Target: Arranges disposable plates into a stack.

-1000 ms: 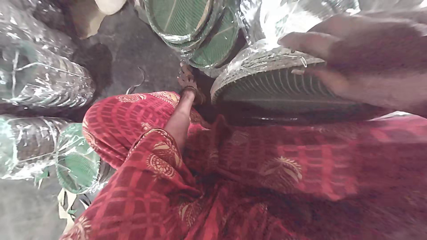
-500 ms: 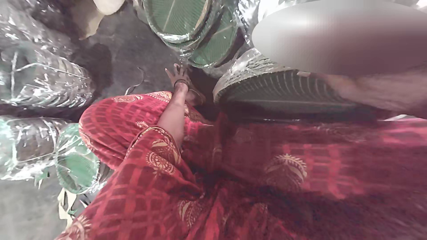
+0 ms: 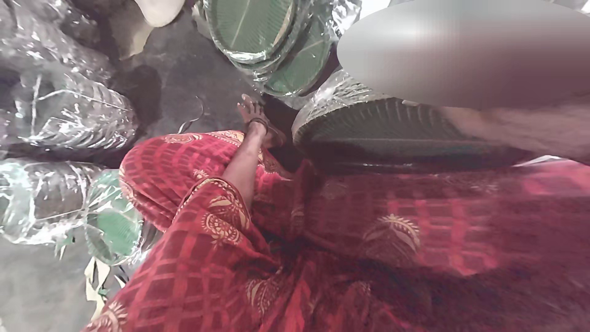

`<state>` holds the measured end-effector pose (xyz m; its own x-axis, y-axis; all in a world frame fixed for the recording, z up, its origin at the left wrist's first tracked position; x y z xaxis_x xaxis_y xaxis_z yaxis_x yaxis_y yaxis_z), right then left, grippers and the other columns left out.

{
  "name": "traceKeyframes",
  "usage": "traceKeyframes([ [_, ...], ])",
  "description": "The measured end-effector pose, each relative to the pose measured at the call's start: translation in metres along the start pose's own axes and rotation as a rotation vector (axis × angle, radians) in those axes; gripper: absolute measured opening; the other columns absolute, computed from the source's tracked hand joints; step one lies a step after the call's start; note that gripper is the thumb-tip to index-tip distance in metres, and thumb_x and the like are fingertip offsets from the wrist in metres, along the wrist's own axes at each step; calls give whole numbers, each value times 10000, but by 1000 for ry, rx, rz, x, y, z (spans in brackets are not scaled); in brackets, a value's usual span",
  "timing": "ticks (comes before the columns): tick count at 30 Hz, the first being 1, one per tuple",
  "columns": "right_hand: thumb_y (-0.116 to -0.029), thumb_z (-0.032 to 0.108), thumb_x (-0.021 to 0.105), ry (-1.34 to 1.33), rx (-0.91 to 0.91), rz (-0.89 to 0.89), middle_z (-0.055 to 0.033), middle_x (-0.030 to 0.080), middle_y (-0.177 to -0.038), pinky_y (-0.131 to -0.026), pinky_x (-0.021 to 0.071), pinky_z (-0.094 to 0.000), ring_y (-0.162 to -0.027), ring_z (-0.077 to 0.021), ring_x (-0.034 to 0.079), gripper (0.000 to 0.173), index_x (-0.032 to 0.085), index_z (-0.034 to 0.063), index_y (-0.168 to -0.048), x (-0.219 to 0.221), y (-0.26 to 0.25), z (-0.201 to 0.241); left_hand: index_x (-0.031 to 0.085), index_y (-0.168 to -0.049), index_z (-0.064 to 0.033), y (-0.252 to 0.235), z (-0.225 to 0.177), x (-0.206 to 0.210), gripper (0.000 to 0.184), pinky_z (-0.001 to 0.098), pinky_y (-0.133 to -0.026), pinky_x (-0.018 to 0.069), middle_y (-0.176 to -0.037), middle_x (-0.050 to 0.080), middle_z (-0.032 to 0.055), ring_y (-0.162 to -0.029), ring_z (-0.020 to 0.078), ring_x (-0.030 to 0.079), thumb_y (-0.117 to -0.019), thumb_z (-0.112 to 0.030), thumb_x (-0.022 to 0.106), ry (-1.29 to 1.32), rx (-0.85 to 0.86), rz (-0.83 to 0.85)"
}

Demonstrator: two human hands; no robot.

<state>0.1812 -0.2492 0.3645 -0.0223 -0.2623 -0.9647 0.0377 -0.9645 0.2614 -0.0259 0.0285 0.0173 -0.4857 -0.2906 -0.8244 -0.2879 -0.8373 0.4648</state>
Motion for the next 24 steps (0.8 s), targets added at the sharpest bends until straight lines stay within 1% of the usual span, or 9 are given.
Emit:
traceKeyframes([
  [1, -1046, 203, 476, -27, -194, -170, -261, 603, -1183, -748, 523, -634, -1001, -500, 648, 434, 474, 132, -1474, 21, -7, -27, 295, -1624, -101, 4, -1, -2, 685, 794, -1163, 13, -1716, 172, 138, -1580, 426, 45, -1039, -386, 511, -12, 3, 24],
  [3, -1053, 217, 464, -77, -309, -243, -309, 595, -1209, -788, 492, -721, -1034, -567, 622, 467, 448, 150, -1514, 32, -12, -42, 303, -1613, -67, 6, -4, 1, 673, 768, -1183, 73, -1706, 178, 183, -1568, 455, 91, -1033, -323, 531, 13, -9, 35],
  [6, -1046, 262, 420, -65, -313, -341, -252, 611, -1115, -630, 487, -678, -873, -523, 640, 436, 489, 185, -1470, 36, -14, -40, 271, -1605, -6, 9, -8, -1, 740, 760, -1168, 177, -1669, 166, 300, -1523, 536, 162, -1012, -316, 585, 53, -24, 57],
  [8, -1051, 280, 421, -54, -309, -335, -242, 606, -1119, -622, 489, -671, -866, -514, 642, 452, 472, 212, -1495, 38, -15, -39, 342, -1561, 29, 2, -7, -3, 797, 761, -1143, 241, -1627, 226, 347, -1490, 564, 222, -981, -445, 615, 52, -15, 65],
  [11, -1025, 167, 502, -62, -323, -220, -301, 599, -1207, -779, 503, -707, -1042, -561, 624, 501, 442, 151, -1521, 31, -16, -37, 399, -1544, 14, -2, 0, -11, 872, 783, -1149, 174, -1634, 213, 345, -1510, 548, 189, -979, -639, 524, 113, 20, 104],
  [15, -1049, 245, 443, -32, -329, -241, -287, 600, -1198, -767, 499, -694, -1040, -539, 631, 485, 434, 161, -1527, 36, -19, -43, 447, -1543, -72, -8, 7, -13, 886, 788, -1145, 183, -1640, 227, 322, -1516, 524, 208, -929, -701, 560, 140, 76, 83],
  [17, -1057, 271, 427, -51, -319, -222, -286, 592, -1248, -817, 499, -698, -1087, -537, 621, 502, 416, 170, -1549, 38, -19, -46, 395, -1572, -72, -12, 10, -7, 944, 759, -1176, 151, -1652, 201, 315, -1533, 509, 170, -900, -700, 606, 177, 75, 84],
  [20, -1044, 326, 390, -61, -316, -326, -259, 601, -1183, -672, 499, -686, -928, -530, 640, 501, 447, 208, -1527, 47, -21, -50, 321, -1605, -62, -24, 12, 8, 979, 775, -1177, 87, -1650, 176, 337, -1539, 516, 145, -926, -741, 512, 168, 80, 69],
  [24, -1070, 355, 365, -76, -305, -352, -242, 613, -1191, -672, 502, -687, -925, -521, 648, 478, 458, 224, -1520, 48, -24, -50, 293, -1592, 15, -26, 9, 1, 1047, 808, -1155, 101, -1635, 222, 338, -1522, 517, 204, -898, -722, 563, 172, 46, -16],
])
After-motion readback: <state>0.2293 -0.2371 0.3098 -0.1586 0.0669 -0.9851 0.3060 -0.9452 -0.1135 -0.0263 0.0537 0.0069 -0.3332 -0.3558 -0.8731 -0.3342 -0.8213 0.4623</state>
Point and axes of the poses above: each hand's wrist, its own y-axis away from the middle knuckle, its own x-axis out of the palm, z = x × y, the point moved 3 cm from there along -y, towards the middle knuckle
